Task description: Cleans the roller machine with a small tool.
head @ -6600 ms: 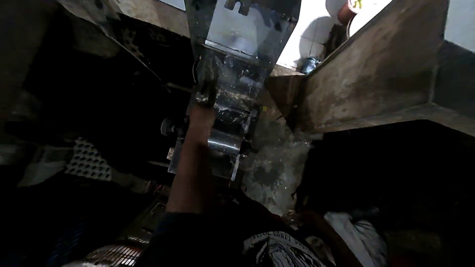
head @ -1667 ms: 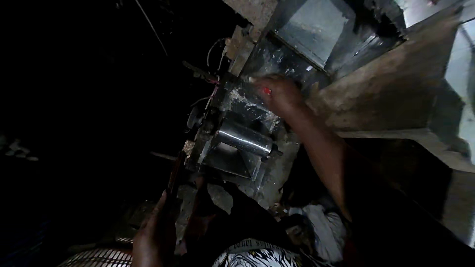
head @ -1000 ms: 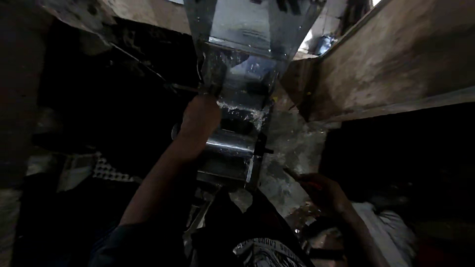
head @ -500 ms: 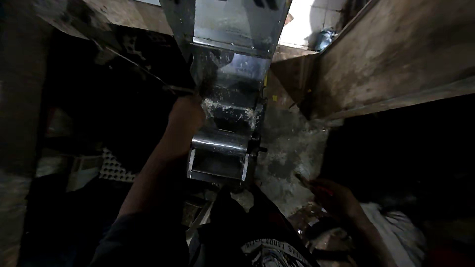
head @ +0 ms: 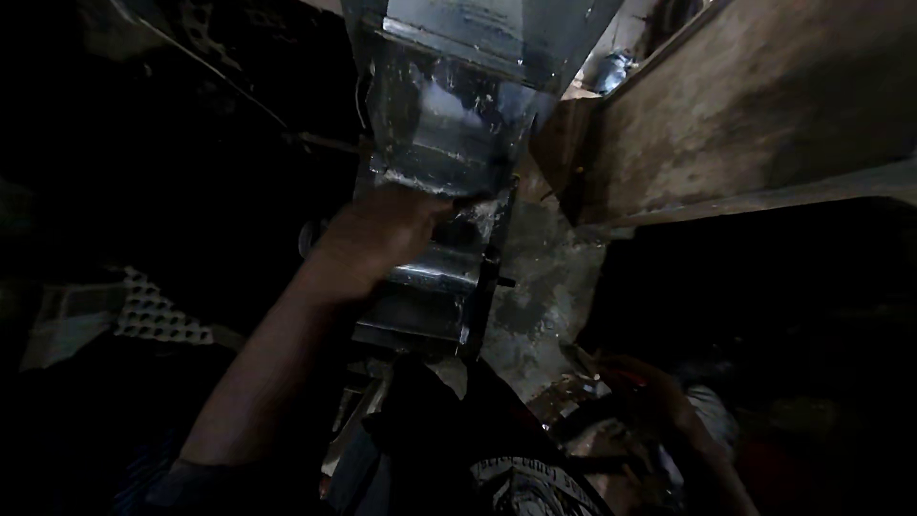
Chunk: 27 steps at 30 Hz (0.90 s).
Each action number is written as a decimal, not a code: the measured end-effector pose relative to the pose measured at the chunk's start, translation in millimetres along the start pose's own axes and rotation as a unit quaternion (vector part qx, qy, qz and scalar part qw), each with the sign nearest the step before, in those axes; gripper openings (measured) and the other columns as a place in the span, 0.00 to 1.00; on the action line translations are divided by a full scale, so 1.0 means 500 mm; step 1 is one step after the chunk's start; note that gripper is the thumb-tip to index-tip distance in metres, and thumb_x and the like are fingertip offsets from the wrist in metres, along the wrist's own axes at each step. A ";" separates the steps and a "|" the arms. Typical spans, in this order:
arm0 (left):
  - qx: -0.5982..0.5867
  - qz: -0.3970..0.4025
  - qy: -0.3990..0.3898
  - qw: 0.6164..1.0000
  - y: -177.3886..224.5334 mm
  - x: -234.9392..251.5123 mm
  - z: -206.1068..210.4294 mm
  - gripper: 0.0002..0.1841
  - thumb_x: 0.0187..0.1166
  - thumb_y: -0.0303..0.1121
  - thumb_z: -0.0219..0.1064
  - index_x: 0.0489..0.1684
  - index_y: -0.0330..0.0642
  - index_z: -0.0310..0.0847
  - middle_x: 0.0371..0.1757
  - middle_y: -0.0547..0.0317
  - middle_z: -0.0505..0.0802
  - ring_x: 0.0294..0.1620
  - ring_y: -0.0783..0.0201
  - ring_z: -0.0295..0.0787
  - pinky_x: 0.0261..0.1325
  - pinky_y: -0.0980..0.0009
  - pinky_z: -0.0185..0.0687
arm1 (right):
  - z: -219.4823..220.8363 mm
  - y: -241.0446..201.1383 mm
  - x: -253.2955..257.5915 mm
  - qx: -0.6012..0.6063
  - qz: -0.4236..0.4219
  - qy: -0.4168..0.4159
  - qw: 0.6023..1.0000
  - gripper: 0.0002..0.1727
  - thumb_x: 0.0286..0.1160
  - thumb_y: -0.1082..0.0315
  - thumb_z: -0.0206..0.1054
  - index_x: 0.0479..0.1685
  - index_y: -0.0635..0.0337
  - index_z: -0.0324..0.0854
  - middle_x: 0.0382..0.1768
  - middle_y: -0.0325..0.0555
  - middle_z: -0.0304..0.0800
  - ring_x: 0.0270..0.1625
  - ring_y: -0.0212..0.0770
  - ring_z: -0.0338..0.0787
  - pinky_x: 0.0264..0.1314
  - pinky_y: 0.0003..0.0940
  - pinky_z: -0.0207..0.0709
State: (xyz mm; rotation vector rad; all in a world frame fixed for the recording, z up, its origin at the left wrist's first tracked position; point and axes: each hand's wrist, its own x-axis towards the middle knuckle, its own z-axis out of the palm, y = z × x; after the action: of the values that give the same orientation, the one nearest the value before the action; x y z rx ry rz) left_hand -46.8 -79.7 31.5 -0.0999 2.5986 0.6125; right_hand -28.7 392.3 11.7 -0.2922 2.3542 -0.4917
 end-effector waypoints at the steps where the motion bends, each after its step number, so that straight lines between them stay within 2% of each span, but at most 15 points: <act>1: 0.016 -0.021 0.017 1.000 -0.003 0.021 -0.023 0.19 0.88 0.36 0.57 0.74 0.63 0.83 0.59 0.47 0.93 0.62 0.40 0.89 0.60 0.36 0.83 | -0.001 -0.004 -0.005 -0.008 0.011 0.001 1.000 0.15 0.82 0.54 0.67 0.58 0.48 0.91 0.47 0.39 0.97 0.46 0.34 0.95 0.54 0.41 0.91; 4: 0.040 -0.013 0.013 0.999 0.000 0.118 -0.051 0.17 0.88 0.34 0.58 0.70 0.57 0.85 0.64 0.45 0.91 0.69 0.38 0.85 0.64 0.32 0.79 | 0.001 -0.038 -0.024 -0.031 0.032 0.013 0.999 0.16 0.82 0.54 0.66 0.59 0.47 0.91 0.47 0.38 0.97 0.46 0.34 0.94 0.54 0.40 0.90; 6: 0.065 0.055 0.000 0.996 -0.023 0.184 -0.036 0.13 0.84 0.33 0.61 0.61 0.52 0.88 0.58 0.46 0.92 0.64 0.39 0.88 0.60 0.34 0.82 | 0.011 -0.055 -0.030 -0.024 0.021 0.021 0.999 0.15 0.82 0.54 0.66 0.58 0.48 0.91 0.47 0.37 0.96 0.45 0.31 0.94 0.54 0.35 0.90; 8: 0.063 0.169 0.029 0.983 -0.097 0.251 -0.002 0.11 0.76 0.35 0.69 0.52 0.51 0.92 0.50 0.49 0.94 0.57 0.43 0.90 0.57 0.36 0.84 | 0.023 -0.067 -0.037 -0.008 0.019 0.008 1.000 0.15 0.81 0.53 0.67 0.58 0.47 0.91 0.49 0.37 0.96 0.47 0.29 0.94 0.55 0.32 0.90; 10: 0.075 0.199 0.027 0.977 -0.139 0.276 -0.011 0.09 0.72 0.38 0.72 0.46 0.55 0.94 0.45 0.51 0.94 0.51 0.45 0.91 0.52 0.35 0.85 | 0.029 -0.083 -0.031 -0.006 0.028 -0.010 1.000 0.16 0.82 0.54 0.68 0.59 0.48 0.91 0.50 0.39 0.96 0.49 0.32 0.94 0.58 0.38 0.89; 11: 0.096 0.164 -0.020 0.982 -0.128 0.268 -0.056 0.11 0.76 0.37 0.70 0.52 0.54 0.92 0.50 0.49 0.94 0.56 0.42 0.90 0.56 0.33 0.83 | 0.032 -0.090 -0.029 -0.012 0.022 -0.006 1.000 0.16 0.82 0.54 0.67 0.59 0.49 0.91 0.51 0.40 0.96 0.50 0.33 0.94 0.59 0.39 0.89; 12: 0.112 0.124 -0.082 0.983 -0.105 0.250 -0.092 0.15 0.83 0.35 0.65 0.64 0.55 0.87 0.58 0.46 0.91 0.64 0.39 0.87 0.62 0.32 0.79 | 0.034 -0.097 -0.032 -0.019 0.016 -0.002 1.000 0.16 0.83 0.53 0.67 0.60 0.48 0.91 0.51 0.40 0.96 0.51 0.33 0.94 0.60 0.39 0.89; 14: 0.101 0.184 0.051 0.976 -0.122 0.247 -0.046 0.11 0.79 0.33 0.65 0.54 0.53 0.90 0.44 0.44 0.94 0.47 0.37 0.92 0.42 0.32 0.83 | 0.040 -0.106 -0.026 -0.022 -0.002 0.010 1.000 0.16 0.83 0.53 0.66 0.59 0.48 0.91 0.51 0.38 0.96 0.51 0.31 0.94 0.59 0.35 0.89; 15: 0.088 0.195 0.070 0.974 -0.120 0.246 -0.027 0.10 0.79 0.33 0.64 0.51 0.53 0.91 0.42 0.45 0.94 0.45 0.38 0.92 0.42 0.33 0.82 | 0.041 -0.109 -0.025 -0.020 -0.009 0.014 1.000 0.16 0.83 0.53 0.66 0.59 0.47 0.91 0.51 0.37 0.96 0.49 0.29 0.93 0.57 0.32 0.89; 17: 0.072 0.162 0.009 0.984 -0.096 0.223 -0.045 0.11 0.82 0.34 0.64 0.53 0.54 0.91 0.47 0.48 0.94 0.52 0.43 0.91 0.51 0.36 0.83 | 0.040 -0.119 -0.021 -0.010 -0.015 0.020 1.000 0.15 0.82 0.52 0.67 0.57 0.47 0.91 0.47 0.35 0.96 0.45 0.27 0.92 0.53 0.30 0.89; 18: 0.056 0.135 -0.045 0.988 -0.080 0.207 -0.075 0.13 0.85 0.33 0.62 0.61 0.53 0.90 0.54 0.47 0.93 0.59 0.42 0.89 0.61 0.35 0.80 | 0.038 -0.123 -0.023 -0.010 -0.012 0.019 1.000 0.15 0.82 0.52 0.67 0.58 0.47 0.91 0.47 0.35 0.96 0.45 0.27 0.93 0.53 0.31 0.89; 22: 0.031 0.146 0.028 0.988 -0.138 0.192 -0.030 0.15 0.84 0.35 0.61 0.63 0.58 0.89 0.50 0.46 0.95 0.53 0.39 0.92 0.52 0.29 0.81 | 0.048 -0.119 -0.021 -0.037 -0.006 0.008 0.999 0.16 0.83 0.53 0.65 0.58 0.47 0.91 0.49 0.38 0.96 0.47 0.31 0.94 0.55 0.36 0.89; 23: 0.021 0.130 0.000 0.991 -0.122 0.166 -0.019 0.14 0.84 0.35 0.62 0.62 0.58 0.88 0.52 0.48 0.94 0.56 0.41 0.91 0.55 0.31 0.81 | 0.050 -0.117 -0.020 -0.039 -0.012 0.010 0.999 0.16 0.83 0.53 0.65 0.58 0.48 0.91 0.49 0.39 0.96 0.47 0.32 0.94 0.56 0.36 0.89; 25: -0.026 0.081 -0.080 0.993 -0.078 0.090 -0.006 0.16 0.87 0.35 0.61 0.69 0.58 0.87 0.60 0.52 0.93 0.66 0.47 0.88 0.70 0.39 0.78 | 0.053 -0.112 -0.023 -0.022 -0.024 0.016 0.999 0.15 0.82 0.54 0.66 0.56 0.49 0.91 0.46 0.38 0.96 0.45 0.31 0.94 0.54 0.35 0.89; 27: -0.075 0.023 0.007 0.997 -0.084 0.027 0.021 0.18 0.89 0.34 0.59 0.73 0.58 0.84 0.60 0.48 0.93 0.64 0.45 0.89 0.69 0.40 0.81 | 0.053 -0.110 -0.025 -0.006 -0.016 0.015 1.000 0.15 0.82 0.52 0.66 0.56 0.47 0.92 0.46 0.36 0.96 0.45 0.29 0.93 0.53 0.33 0.89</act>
State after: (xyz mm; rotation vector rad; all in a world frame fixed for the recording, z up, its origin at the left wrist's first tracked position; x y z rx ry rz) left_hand -47.3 -112.1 0.0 -0.0924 2.5722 0.8250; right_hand 2.4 339.9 24.5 -0.3304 2.3858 -0.4993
